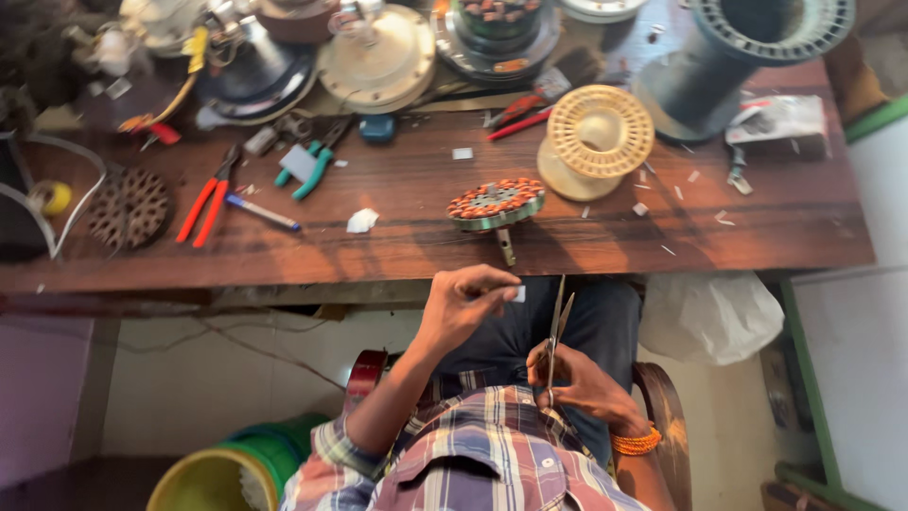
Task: The person sits at a workbench and inserts small white paper insulation pieces into the slots of a fan motor armature, pressing each piece down between the copper windings one at a time. They pick up paper pieces from the bench and use scissors to cut pieces to size.
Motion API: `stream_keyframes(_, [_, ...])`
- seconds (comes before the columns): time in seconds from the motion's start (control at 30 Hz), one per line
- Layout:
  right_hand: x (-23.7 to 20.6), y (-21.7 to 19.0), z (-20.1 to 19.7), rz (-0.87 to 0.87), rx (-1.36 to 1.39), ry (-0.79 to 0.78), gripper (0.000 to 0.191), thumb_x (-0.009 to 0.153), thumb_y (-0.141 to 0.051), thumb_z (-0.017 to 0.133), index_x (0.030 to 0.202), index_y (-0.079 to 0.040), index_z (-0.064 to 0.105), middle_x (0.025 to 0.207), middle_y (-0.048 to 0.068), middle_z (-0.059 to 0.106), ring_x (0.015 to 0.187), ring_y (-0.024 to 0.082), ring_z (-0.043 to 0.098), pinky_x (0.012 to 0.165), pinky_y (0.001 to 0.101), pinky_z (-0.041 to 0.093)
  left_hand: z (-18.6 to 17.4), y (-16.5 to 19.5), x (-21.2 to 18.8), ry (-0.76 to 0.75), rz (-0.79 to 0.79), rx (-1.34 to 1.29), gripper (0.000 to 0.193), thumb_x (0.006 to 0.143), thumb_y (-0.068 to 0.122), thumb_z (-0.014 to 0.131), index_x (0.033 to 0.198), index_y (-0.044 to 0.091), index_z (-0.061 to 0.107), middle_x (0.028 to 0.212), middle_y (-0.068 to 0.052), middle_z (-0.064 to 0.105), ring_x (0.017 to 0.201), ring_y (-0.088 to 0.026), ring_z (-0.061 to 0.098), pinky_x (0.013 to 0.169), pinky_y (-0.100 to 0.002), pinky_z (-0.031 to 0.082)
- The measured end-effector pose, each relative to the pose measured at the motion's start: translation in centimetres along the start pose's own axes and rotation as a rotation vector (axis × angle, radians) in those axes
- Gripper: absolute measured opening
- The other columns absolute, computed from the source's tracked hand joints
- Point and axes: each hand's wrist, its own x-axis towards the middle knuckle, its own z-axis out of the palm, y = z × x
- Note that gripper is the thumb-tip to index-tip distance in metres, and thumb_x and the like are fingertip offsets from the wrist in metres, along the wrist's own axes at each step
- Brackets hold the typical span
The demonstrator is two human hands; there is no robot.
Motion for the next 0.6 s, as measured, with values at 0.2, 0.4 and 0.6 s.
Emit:
stream_keyframes(0.2, [0.7, -3.6, 2.0, -0.004, 0.015, -0.036, 0.063, 0.065, -0.009, 0.087, 0.122, -0.004, 0.062, 0.094, 0.002, 0.061, 0.092, 0.013, 0.058, 0.081, 0.0283, 0.049, -1.4, 1.0, 1.1, 0.097, -0.037, -0.084, 0.015, 0.093, 0.012, 0.077, 0.103, 0.001, 0.078, 0.080, -0.002, 0.074, 0.064, -0.005, 0.066, 0.057, -0.020, 0.052])
stream_keyframes(0.4, [1.7, -5.7, 3.6, 0.073, -0.075, -0.024, 0.064, 0.062, -0.010, 0.090, 0.119, -0.004, 0.063, 0.088, 0.002, 0.061, 0.084, 0.013, 0.059, 0.076, 0.0286, 0.050, -2.8, 0.5, 1.1, 0.148, -0.050, -0.167, 0.014, 0.094, 0.010, 0.074, 0.100, -0.002, 0.077, 0.079, -0.004, 0.075, 0.064, -0.006, 0.066, 0.057, -0.020, 0.052])
stream_keyframes(0.6, [3.5, -8.0, 5.1, 0.104, -0.145, -0.005, 0.065, 0.061, -0.010, 0.091, 0.119, -0.003, 0.063, 0.087, 0.003, 0.061, 0.084, 0.012, 0.058, 0.074, 0.0290, 0.050, -5.2, 0.2, 1.6, 0.141, -0.027, -0.268, 0.015, 0.093, 0.009, 0.073, 0.103, -0.003, 0.076, 0.083, -0.005, 0.076, 0.067, -0.005, 0.067, 0.059, -0.021, 0.054])
